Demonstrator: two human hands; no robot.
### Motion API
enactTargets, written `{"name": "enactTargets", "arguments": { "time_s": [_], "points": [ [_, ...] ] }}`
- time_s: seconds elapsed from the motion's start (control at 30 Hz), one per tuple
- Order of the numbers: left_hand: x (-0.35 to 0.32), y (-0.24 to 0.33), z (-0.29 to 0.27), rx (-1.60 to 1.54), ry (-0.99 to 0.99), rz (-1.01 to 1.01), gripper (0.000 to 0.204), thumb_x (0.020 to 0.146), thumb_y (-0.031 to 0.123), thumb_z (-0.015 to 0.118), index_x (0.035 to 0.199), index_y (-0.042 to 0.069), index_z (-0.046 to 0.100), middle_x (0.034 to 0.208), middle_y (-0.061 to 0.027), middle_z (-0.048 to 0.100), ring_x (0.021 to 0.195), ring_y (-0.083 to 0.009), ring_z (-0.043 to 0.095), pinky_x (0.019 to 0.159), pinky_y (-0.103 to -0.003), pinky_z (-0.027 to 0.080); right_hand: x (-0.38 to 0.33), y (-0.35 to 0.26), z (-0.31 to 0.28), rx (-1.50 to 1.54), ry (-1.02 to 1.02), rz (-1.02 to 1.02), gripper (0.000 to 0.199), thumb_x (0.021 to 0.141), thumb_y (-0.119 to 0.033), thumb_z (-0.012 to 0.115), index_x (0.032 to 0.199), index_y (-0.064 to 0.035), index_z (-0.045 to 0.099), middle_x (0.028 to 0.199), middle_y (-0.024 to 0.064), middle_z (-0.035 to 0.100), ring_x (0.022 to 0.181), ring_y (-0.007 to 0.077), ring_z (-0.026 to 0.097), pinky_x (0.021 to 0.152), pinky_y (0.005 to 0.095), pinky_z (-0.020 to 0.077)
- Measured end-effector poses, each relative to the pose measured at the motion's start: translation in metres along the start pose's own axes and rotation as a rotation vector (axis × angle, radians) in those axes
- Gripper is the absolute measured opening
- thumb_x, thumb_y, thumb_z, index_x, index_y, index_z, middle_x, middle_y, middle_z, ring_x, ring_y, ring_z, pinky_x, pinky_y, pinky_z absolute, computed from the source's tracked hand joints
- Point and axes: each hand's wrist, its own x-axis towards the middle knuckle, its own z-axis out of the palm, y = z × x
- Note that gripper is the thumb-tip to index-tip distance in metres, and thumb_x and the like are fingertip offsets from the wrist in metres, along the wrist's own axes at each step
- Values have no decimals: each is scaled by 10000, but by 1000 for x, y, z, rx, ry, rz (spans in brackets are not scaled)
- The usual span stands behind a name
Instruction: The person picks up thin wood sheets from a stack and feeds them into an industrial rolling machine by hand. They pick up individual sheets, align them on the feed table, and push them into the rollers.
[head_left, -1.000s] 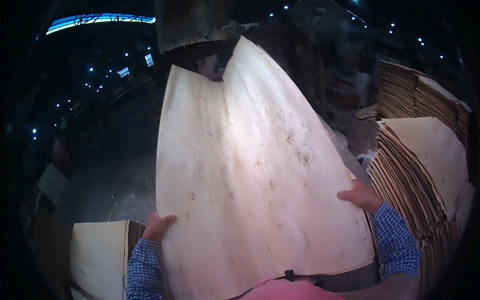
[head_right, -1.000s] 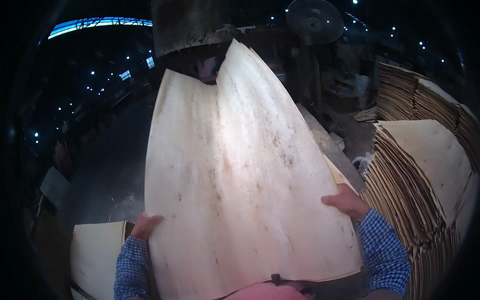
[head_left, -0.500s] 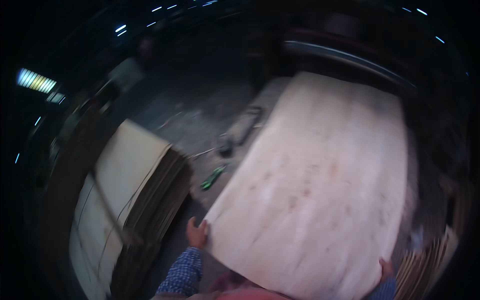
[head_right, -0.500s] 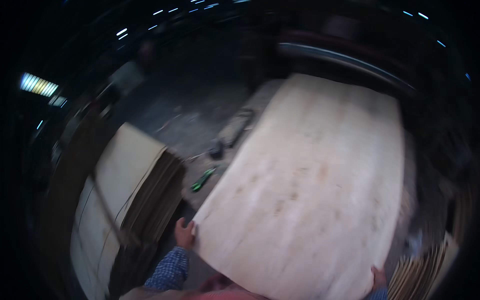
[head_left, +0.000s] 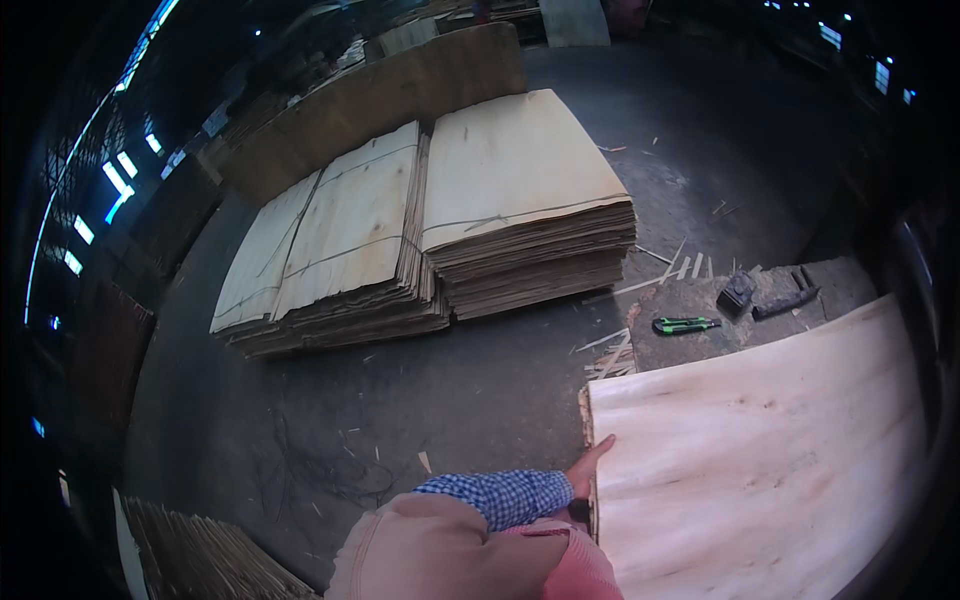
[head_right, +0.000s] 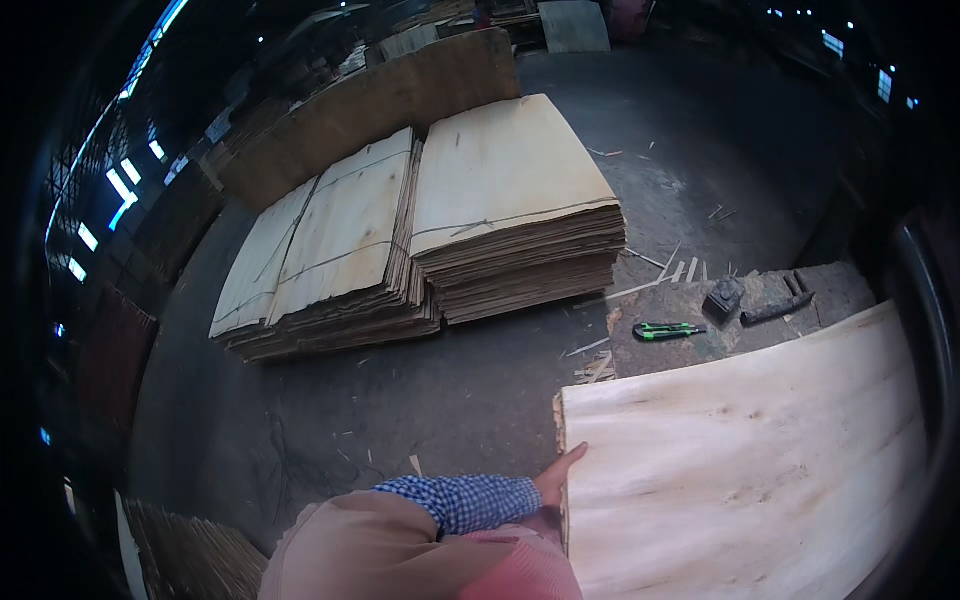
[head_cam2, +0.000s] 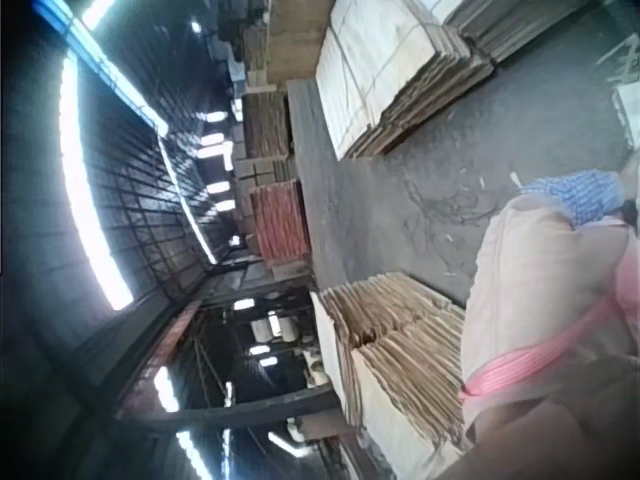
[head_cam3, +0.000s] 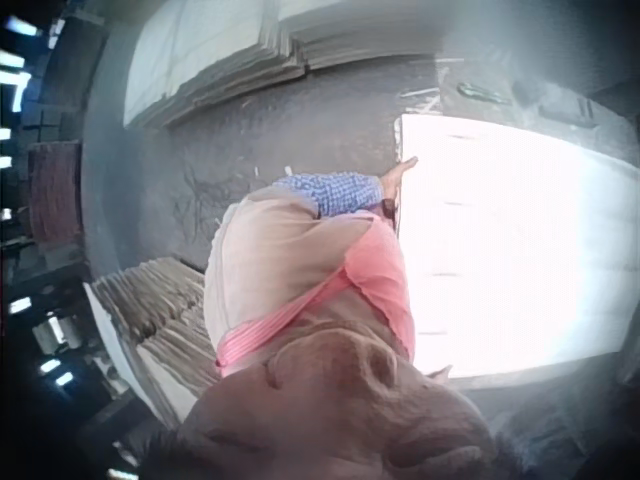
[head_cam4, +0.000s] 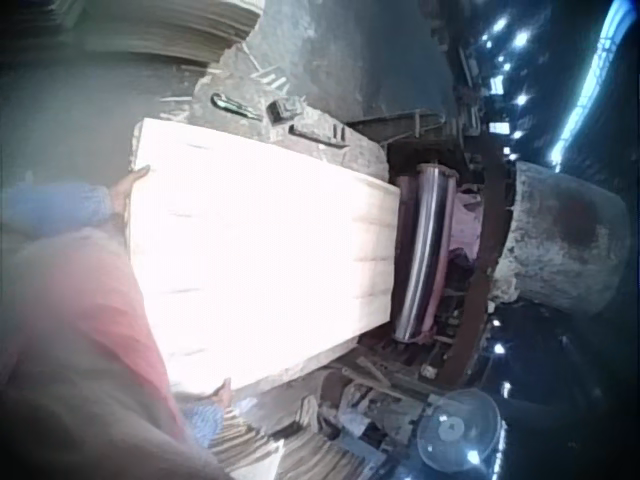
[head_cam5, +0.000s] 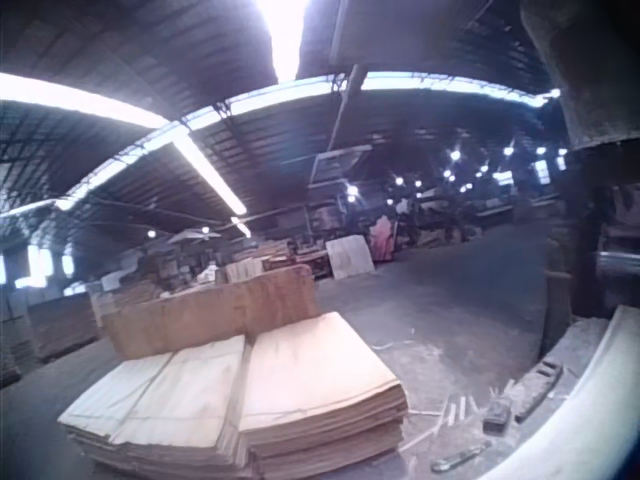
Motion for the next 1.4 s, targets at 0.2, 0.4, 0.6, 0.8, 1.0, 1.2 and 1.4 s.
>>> {"name": "enactTargets", "arguments": {
  "time_s": [0.2,0.4,0.6,0.8,1.0,1.2,1.4],
  "points": [
    [12,7,-12,-3,-101,-43,617,899,414,681,1378,75,490,1353,-104,569,1218,-267,558,1047,-461,441,-48,-1,17,-260,92,3,521,956,-245,519,1386,37,436,1410,249,449,1269,376,450,1105,470,317],
    [22,8,-33,188,115,-18,599,850,336,761,1317,45,525,1248,-116,610,1124,-244,611,926,-409,527,-129,70,-5,-566,181,172,528,970,-261,499,1399,36,421,1444,257,412,1317,389,403,1143,476,267],
    [-36,18,-20,648,-190,-4,738,833,384,706,1418,36,421,1260,-176,555,1151,-292,550,893,-437,498,-217,207,14,-599,204,390,544,981,-315,486,1386,45,436,1451,276,403,1349,411,374,1159,476,248],
    [27,76,-96,1075,-318,356,684,937,600,480,1442,143,422,1382,-110,520,1216,-309,538,978,-421,488,-206,98,3,-280,493,623,632,906,-403,592,1338,46,489,1381,260,491,1291,396,454,1074,457,379],
    [-4,69,-53,656,-189,78,712,928,654,452,1379,103,490,1340,-84,564,1220,-287,549,991,-468,485,-217,80,-56,-257,329,518,571,831,-382,695,1201,38,585,1274,245,560,1193,389,523,987,457,438],
    [-13,47,-45,399,-96,102,664,937,636,454,1339,114,532,1320,-79,591,1187,-305,573,985,-480,494,-206,119,-92,-124,439,392,491,779,-283,750,1140,28,629,1036,189,664,918,305,648,825,407,512],
    [-6,17,-56,382,31,220,648,934,633,466,1346,135,524,1332,-62,582,1180,-299,575,962,-468,511,-179,197,-59,869,111,505,341,870,-224,699,1096,25,638,887,63,689,731,132,629,667,307,508]
  ]
}}
